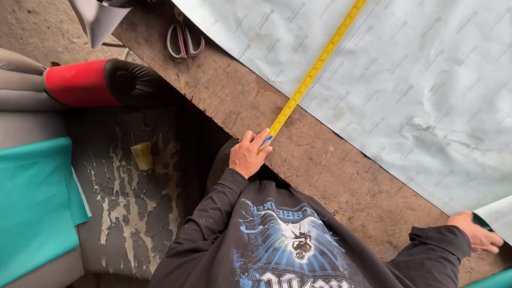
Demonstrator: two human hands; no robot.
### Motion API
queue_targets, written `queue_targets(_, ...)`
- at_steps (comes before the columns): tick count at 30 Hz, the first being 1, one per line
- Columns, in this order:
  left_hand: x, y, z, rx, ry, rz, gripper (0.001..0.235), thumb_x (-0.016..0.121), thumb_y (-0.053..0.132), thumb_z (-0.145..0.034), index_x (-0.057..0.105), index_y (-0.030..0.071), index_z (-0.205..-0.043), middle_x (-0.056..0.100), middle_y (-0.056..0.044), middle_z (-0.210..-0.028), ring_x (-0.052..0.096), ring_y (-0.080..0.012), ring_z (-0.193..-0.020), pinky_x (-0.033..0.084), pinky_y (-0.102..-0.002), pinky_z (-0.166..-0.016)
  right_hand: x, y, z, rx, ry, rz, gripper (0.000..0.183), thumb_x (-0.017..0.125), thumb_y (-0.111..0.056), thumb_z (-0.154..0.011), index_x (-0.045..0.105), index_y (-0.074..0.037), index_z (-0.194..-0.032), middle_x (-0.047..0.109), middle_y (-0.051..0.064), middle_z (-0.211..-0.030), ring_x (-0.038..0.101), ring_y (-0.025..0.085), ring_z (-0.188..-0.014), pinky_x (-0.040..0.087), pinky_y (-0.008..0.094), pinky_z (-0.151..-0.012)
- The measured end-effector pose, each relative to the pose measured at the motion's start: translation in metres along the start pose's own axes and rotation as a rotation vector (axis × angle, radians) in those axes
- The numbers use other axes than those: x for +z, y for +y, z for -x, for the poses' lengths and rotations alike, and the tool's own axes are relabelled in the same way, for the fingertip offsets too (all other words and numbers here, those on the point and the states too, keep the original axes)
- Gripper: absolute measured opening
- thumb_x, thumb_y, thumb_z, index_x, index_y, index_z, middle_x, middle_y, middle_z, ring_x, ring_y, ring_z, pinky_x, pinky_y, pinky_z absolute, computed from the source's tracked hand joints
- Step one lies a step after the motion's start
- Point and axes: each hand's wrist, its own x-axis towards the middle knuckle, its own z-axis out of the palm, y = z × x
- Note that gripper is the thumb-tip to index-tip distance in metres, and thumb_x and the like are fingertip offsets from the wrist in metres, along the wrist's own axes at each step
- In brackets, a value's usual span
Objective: Measuring and marking a large sheet of fabric using a long yellow ruler and a pen.
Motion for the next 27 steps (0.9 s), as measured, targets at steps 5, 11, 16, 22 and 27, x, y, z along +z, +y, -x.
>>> queue_targets(5, 0.008, 0.008, 0.005, 0.045, 0.007, -0.007, 0.057, 0.075, 0.041, -0.097, 0.059, 0.024, -0.149, 0.048, -0.002, -0.099, 0.053, -0.0248, -0.059, 0.05, -0.043, -0.046, 0.05, -0.055, 0.038, -0.628, 0.196, -0.141, 0.052, 0.09, -0.019, -0.104, 0.048, -0.008, -0.132, 0.047, 0.02, -0.132, 0.053, 0.043, -0.12, 0.044, 0.057, -0.103)
queue_targets(11, 0.008, 0.019, 0.003, 0.055, -0.035, -0.043, 0.057, 0.072, 0.045, -0.098, 0.059, 0.025, -0.149, 0.048, -0.003, -0.1, 0.057, -0.0253, -0.06, 0.05, -0.043, -0.046, 0.112, -0.216, 0.162, -1.334, -0.147, -0.306, 0.063, 0.074, -0.045, -0.111, 0.049, -0.015, -0.16, 0.048, 0.019, -0.16, 0.045, 0.036, -0.147, 0.033, 0.055, -0.119)
queue_targets(16, 0.006, 0.018, 0.004, 0.078, -0.006, -0.059, 0.057, 0.073, 0.046, -0.098, 0.06, 0.025, -0.149, 0.051, -0.001, -0.1, 0.056, -0.023, -0.061, 0.051, -0.041, -0.047, 0.127, -0.291, 0.231, -1.528, -0.636, 0.293, 0.077, 0.011, -0.08, -0.11, 0.001, -0.043, -0.176, -0.016, -0.001, -0.178, -0.016, 0.021, -0.166, -0.023, 0.052, -0.124)
queue_targets(22, 0.011, 0.01, 0.007, 0.089, 0.011, -0.058, 0.053, 0.066, 0.05, -0.102, 0.061, 0.026, -0.148, 0.05, -0.001, -0.098, 0.052, -0.0221, -0.058, 0.045, -0.039, -0.044, 0.104, -0.298, 0.24, -1.635, -0.669, 0.174, 0.078, 0.033, -0.081, -0.109, 0.019, -0.037, -0.172, 0.011, 0.006, -0.179, 0.0, 0.04, -0.16, -0.008, 0.071, -0.122)
queue_targets(27, 0.012, 0.009, 0.006, 0.08, 0.022, -0.049, 0.052, 0.07, 0.048, -0.101, 0.062, 0.027, -0.148, 0.052, 0.002, -0.097, 0.05, -0.0199, -0.057, 0.044, -0.038, -0.043, 0.104, -0.3, 0.241, -1.643, -0.707, 0.065, 0.082, 0.037, -0.075, -0.11, 0.032, -0.022, -0.173, 0.018, 0.006, -0.175, 0.0, 0.043, -0.155, -0.009, 0.073, -0.117)
